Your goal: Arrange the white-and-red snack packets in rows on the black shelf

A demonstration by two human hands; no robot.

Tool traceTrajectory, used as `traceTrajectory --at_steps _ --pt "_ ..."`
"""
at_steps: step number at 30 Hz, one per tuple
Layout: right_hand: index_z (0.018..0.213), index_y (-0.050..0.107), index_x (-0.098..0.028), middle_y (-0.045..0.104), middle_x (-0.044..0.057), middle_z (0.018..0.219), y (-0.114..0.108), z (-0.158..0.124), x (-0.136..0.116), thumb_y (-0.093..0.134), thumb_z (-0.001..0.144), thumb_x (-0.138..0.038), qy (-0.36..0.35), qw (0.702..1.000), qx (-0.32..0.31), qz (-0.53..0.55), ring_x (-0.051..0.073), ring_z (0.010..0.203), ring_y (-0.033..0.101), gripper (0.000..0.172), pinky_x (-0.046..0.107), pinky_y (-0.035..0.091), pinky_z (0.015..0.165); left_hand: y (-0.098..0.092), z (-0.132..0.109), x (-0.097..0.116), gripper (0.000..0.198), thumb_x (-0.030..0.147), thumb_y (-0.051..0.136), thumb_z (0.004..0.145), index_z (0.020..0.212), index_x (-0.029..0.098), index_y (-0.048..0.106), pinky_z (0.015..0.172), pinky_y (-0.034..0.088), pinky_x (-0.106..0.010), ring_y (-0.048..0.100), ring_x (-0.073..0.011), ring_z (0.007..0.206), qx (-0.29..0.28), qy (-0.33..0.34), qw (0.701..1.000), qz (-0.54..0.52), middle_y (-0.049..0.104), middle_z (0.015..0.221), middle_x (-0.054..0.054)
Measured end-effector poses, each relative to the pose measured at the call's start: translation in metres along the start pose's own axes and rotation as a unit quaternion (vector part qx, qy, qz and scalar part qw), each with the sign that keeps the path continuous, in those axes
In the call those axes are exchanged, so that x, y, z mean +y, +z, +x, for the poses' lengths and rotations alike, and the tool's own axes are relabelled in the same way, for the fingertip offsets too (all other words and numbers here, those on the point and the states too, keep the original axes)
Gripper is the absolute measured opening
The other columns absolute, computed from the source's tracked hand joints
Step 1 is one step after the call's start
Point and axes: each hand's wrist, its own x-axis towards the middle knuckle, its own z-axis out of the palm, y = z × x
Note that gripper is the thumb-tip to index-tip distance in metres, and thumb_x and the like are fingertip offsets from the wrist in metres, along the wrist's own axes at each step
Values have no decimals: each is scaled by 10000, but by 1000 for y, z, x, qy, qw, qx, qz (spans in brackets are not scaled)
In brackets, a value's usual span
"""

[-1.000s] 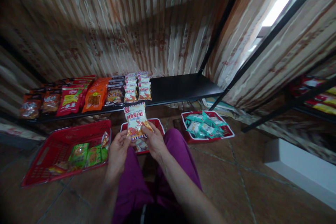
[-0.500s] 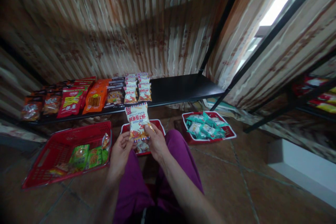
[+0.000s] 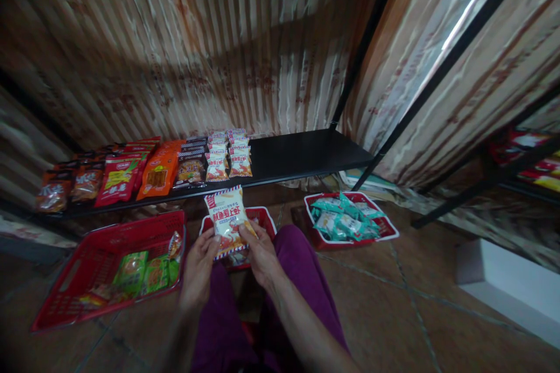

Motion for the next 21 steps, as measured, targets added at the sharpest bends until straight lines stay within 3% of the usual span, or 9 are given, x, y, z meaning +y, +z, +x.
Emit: traceTrajectory --at_steps 7,16,21 --pt "967 661 -187 726 41 813 -8 4 2 785 643 -352 11 1000 14 -2 159 617 650 385 241 485 505 2 6 -14 485 391 717 672 1052 128 569 812 513 -343 671 -224 903 19 9 1000 8 687 1054 -135" --pt "1011 641 -171 731 65 858 -31 12 -2 772 650 -390 4 1000 0 5 215 708 677 442 326 517 631 22 15 -20 482 353 755 610 1009 138 592 870 495 -358 630 -260 1026 20 -44 999 -7 654 1136 -152" --pt "989 654 -187 731 66 872 -37 24 -14 777 633 -399 -7 1000 -5 -11 238 745 681 433 360 522 689 34 28 -19 422 330 739 620 976 142 616 871 491 -354 632 -255 1016 6 -34 999 6 669 1101 -145"
